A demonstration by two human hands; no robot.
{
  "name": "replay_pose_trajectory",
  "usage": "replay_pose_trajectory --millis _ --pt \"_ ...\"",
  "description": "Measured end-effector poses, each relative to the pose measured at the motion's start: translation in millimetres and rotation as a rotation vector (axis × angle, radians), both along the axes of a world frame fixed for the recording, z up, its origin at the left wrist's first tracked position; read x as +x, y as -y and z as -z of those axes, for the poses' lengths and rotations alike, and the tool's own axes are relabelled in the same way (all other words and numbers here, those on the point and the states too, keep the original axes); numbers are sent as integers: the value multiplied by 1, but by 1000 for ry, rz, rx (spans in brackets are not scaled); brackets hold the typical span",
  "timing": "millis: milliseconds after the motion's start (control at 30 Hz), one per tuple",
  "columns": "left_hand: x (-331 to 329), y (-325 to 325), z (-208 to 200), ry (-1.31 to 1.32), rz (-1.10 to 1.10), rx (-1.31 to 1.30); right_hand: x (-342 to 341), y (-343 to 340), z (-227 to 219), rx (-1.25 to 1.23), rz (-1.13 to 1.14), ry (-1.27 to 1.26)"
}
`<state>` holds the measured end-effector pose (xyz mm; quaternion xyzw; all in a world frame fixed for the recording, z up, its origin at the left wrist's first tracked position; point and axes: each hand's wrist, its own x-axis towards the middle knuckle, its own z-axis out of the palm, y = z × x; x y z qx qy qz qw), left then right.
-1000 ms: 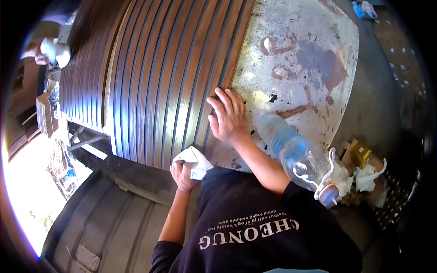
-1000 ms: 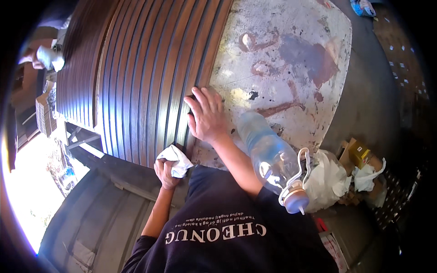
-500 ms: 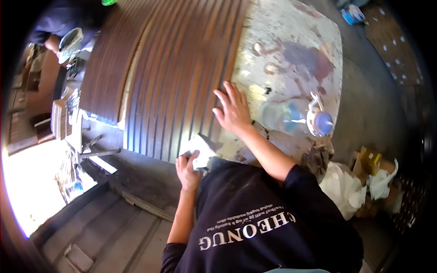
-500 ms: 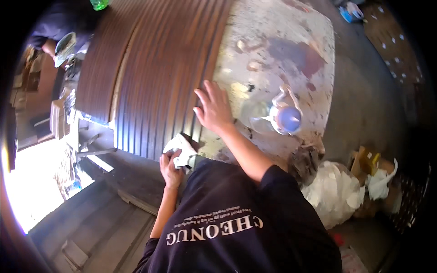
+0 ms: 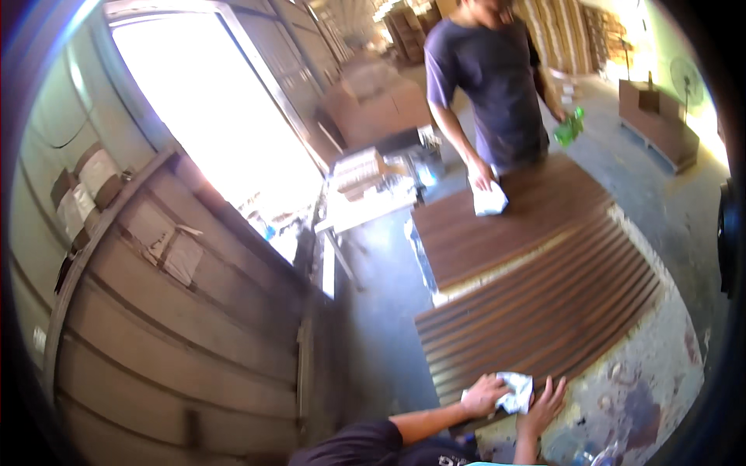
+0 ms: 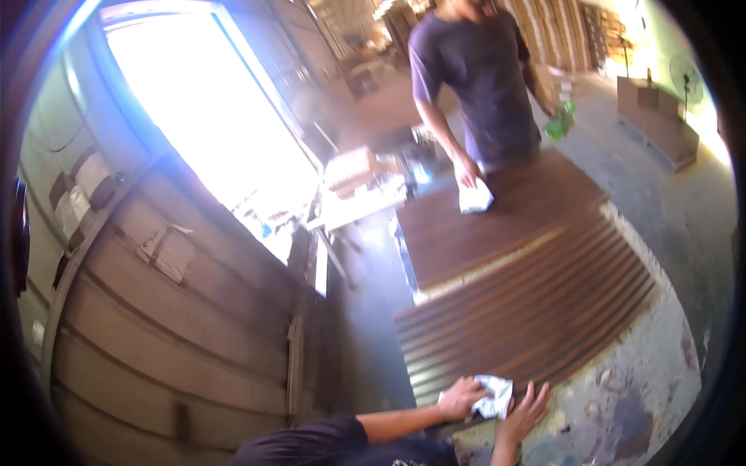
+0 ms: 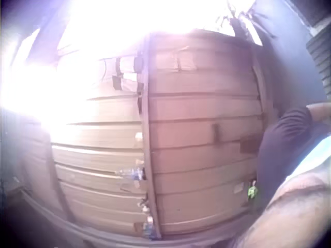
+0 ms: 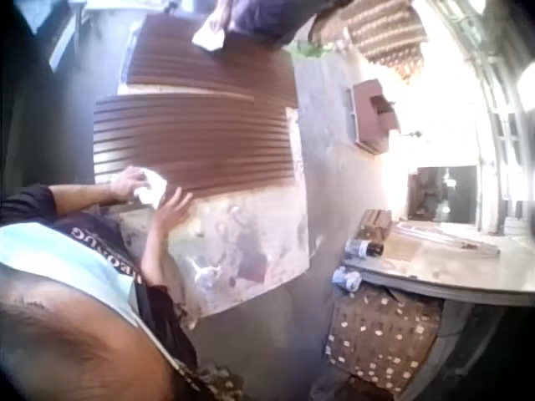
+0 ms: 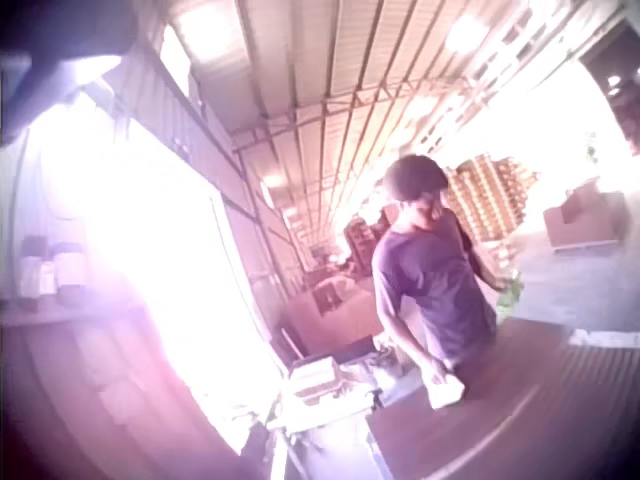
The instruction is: The person wipes down a series of slotted wood panels on a workbench using a white cloth and a liquid cleaner poured from a plastic bottle.
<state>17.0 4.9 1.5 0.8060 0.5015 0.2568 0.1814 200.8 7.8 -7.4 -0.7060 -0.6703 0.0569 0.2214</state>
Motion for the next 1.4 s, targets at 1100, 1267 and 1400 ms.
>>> replay_pose_trajectory --millis 1100,1267,1400 --pt "88 -84 -1 17 84 131 28 -9 -9 26 125 -167" --pt "100 -104 -6 -75 24 61 17 11 -9 161 87 -353" --pt "39 -33 -5 -68 -10 36 23 86 -35 -178 -163 -734"
